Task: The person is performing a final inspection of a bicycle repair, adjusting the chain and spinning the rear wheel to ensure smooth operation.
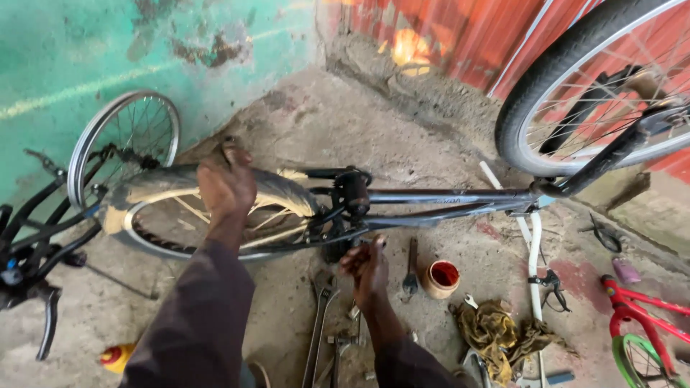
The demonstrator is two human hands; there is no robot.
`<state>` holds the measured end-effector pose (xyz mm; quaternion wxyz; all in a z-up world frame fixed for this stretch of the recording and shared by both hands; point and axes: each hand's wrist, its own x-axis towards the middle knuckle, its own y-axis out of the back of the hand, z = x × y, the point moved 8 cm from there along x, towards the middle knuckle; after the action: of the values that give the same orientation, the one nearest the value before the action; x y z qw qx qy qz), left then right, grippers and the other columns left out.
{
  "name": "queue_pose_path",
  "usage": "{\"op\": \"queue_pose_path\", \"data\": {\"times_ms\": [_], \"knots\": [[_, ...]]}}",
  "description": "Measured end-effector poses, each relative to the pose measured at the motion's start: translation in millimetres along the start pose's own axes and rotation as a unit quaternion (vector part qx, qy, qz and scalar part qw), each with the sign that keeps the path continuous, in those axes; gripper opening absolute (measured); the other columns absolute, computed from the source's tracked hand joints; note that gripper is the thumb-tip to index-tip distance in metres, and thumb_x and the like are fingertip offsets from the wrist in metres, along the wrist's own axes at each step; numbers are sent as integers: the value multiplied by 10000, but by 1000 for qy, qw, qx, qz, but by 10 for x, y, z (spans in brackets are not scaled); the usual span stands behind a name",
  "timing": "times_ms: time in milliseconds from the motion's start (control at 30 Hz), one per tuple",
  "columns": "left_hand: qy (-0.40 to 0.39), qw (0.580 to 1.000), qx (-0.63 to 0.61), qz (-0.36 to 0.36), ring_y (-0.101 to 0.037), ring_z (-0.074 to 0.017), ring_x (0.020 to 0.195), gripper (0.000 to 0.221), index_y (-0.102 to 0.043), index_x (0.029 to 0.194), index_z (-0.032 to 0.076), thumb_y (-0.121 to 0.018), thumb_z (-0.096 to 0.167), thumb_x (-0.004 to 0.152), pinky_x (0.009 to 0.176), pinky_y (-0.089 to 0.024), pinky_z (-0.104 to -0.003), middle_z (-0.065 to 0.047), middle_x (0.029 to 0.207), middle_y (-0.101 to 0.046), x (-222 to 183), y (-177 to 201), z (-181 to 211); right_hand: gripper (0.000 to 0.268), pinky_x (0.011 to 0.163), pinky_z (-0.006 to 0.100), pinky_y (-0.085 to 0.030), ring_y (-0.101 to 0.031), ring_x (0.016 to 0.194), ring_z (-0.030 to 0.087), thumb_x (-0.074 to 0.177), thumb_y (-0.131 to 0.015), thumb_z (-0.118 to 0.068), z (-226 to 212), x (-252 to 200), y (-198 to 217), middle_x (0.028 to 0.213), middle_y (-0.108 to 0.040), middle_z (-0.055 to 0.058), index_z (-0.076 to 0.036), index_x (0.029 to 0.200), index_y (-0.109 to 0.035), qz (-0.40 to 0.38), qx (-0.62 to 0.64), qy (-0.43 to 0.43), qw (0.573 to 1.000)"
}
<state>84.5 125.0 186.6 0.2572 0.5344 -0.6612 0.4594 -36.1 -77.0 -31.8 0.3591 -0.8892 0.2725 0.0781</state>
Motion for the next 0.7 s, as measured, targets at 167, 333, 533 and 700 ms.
{"op": "queue_pose_path", "data": {"times_ms": [167, 333, 533, 700], "knots": [[284, 755, -283, -519, -466, -377, 1163, 215, -756, 991, 121, -797, 267, 838, 953, -376, -544, -117, 1151, -601, -70, -368, -153, 407, 501, 357, -516, -672, 570, 243, 1127, -476, -299, -110, -101, 297, 779, -746, 188, -10, 943, -695, 131, -170, 110, 971], [190, 618, -249, -721, -469, -385, 1356, 588, -756, 1157, 147, -719, 642, 843, 1151, -247, -569, -172, 1271, -688, -344, -476, -86, 332, 528, 340, -536, -699, 647, 212, 1117, -482, -266, -152, -91, 228, 862, -746, 157, -18, 1036, -688, 100, -246, 133, 955], [137, 586, -265, -753, -521, -411, 1341, 599, -743, 1163, 113, -746, 630, 861, 1158, -220, -627, -200, 1252, -709, -554, -520, 43, 291, 699, 366, -584, -691, 908, 252, 1109, -500, -283, -218, -113, 159, 1112, -656, 181, -18, 1226, -534, 129, -222, 136, 957], [124, 577, -273, -760, -497, -380, 1341, 586, -730, 1168, 106, -736, 613, 874, 1177, -151, -636, -190, 1230, -692, -684, -569, 247, 468, 882, 386, -605, -601, 1236, 284, 1101, -513, -370, -161, -12, 196, 1370, -499, 200, -8, 1389, -438, 112, -224, 93, 964]]}}
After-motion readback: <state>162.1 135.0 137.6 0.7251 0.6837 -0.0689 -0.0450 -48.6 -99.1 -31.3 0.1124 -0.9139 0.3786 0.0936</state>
